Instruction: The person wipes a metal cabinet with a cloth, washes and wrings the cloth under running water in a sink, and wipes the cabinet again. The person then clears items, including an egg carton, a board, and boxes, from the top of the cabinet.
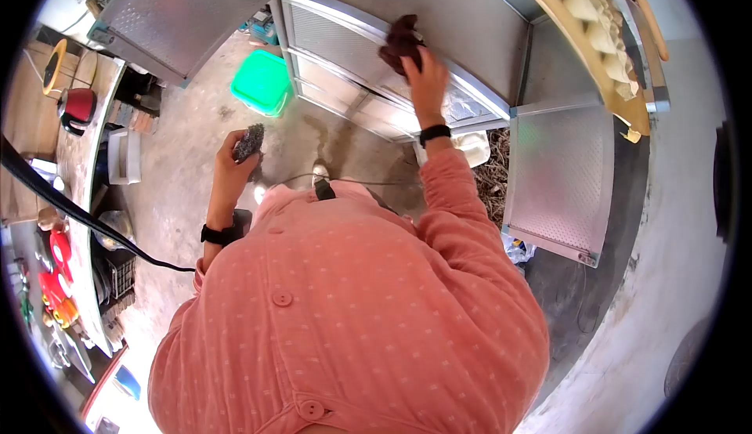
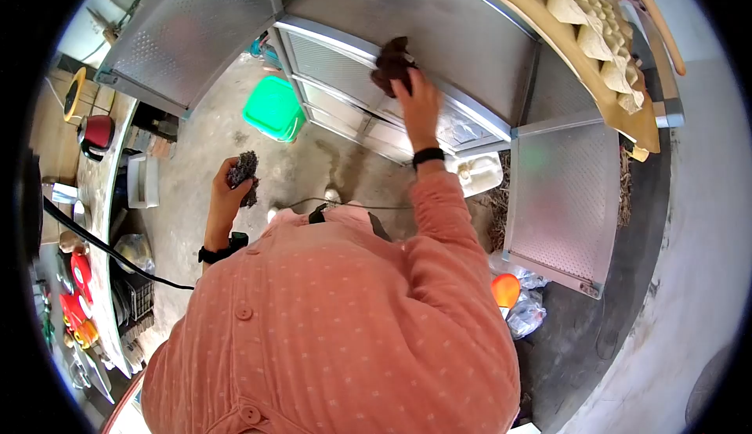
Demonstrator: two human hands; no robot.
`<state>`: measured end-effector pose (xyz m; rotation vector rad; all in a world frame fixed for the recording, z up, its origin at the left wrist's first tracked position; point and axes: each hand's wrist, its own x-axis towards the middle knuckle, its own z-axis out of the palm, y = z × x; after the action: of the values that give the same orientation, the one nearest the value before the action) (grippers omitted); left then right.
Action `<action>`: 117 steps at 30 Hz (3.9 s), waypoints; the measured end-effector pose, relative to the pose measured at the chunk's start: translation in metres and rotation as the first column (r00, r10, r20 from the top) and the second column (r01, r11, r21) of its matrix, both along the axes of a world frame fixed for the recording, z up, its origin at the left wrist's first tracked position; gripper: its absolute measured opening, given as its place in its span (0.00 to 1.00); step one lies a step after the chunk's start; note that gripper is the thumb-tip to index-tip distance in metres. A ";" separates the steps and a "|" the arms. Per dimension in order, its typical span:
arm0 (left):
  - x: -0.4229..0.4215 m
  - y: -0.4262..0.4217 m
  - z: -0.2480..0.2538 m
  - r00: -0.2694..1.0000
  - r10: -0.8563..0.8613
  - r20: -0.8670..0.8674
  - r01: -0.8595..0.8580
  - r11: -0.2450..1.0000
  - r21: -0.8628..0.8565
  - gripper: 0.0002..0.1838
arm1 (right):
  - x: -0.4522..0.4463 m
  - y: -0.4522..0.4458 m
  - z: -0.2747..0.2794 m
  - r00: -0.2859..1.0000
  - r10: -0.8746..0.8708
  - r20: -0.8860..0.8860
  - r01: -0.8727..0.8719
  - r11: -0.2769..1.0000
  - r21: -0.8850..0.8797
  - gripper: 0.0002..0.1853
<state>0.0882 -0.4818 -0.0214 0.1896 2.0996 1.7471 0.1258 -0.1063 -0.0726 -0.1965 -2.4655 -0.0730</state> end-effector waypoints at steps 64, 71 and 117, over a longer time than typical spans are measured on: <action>0.181 -0.719 -0.073 -0.292 0.811 0.506 -0.785 -0.506 0.358 0.10 | -0.106 -1.017 0.013 -0.158 0.944 -0.290 0.945 0.060 -0.320 0.26; 0.174 -0.899 -0.091 -0.235 0.746 0.623 -0.779 -0.528 0.339 0.03 | -0.122 -1.186 0.011 -0.036 0.967 -0.254 0.942 -0.052 -0.332 0.21; 0.232 -1.687 -0.053 0.050 0.889 0.455 -0.956 -0.089 0.279 0.16 | -0.057 -2.101 0.000 -0.378 0.915 0.143 -0.387 -0.016 -0.922 0.15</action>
<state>0.3207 -2.1688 -0.0742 -1.7357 1.4115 2.9226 0.0690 -2.2078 -0.0725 2.0421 -2.7167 1.6440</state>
